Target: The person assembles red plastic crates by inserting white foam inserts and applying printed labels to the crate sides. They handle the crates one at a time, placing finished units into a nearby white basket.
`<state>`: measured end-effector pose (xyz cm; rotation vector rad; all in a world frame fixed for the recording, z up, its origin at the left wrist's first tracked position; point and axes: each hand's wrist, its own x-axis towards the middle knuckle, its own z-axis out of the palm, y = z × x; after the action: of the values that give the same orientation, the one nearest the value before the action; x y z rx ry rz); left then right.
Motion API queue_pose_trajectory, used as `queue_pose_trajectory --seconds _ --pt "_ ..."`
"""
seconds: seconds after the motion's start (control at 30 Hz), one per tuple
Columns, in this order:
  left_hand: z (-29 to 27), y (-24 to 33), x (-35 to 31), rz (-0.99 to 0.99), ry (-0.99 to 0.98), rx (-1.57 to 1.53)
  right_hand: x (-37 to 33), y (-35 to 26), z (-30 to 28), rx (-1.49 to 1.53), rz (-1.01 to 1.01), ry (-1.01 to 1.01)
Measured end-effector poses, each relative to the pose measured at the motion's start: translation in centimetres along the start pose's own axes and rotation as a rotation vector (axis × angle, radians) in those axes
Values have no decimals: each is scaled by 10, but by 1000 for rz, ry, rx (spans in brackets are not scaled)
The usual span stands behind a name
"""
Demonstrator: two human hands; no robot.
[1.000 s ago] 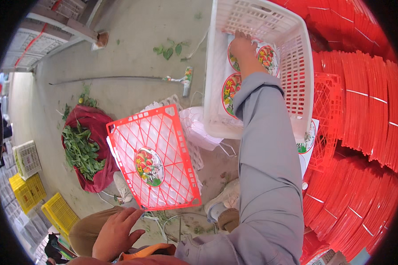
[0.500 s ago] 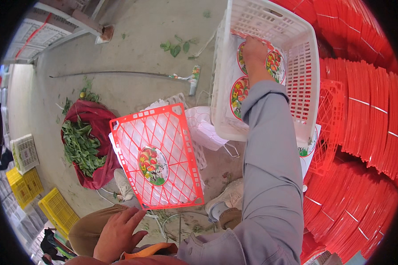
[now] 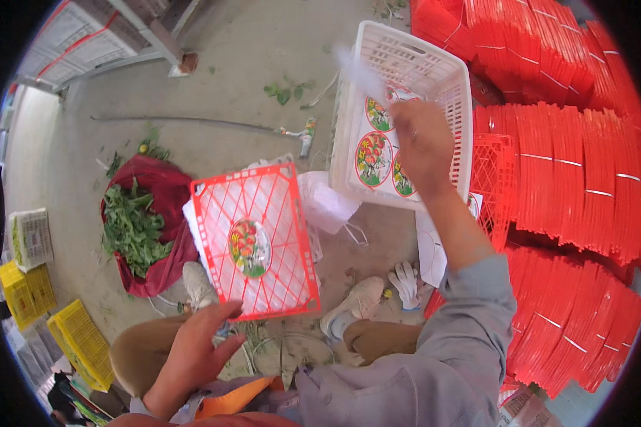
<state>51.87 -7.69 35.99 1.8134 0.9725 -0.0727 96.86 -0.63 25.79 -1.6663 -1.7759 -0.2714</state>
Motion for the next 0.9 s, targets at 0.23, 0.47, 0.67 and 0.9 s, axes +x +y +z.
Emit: queue_pose_trajectory --seconds 0.23,0.47,0.67,0.9 --pt "26 -8 -17 61 -83 -1501 -43 -233 -122 105 -592 -158" --pt "17 -13 -46 119 246 -1244 -81 -318 -132 121 -230 -113" --pt "31 -30 -62 58 382 -1177 -95 -358 -111 439 -44 -118" --pt "25 -36 -54 31 275 -1043 -101 -371 -73 512 79 -190"
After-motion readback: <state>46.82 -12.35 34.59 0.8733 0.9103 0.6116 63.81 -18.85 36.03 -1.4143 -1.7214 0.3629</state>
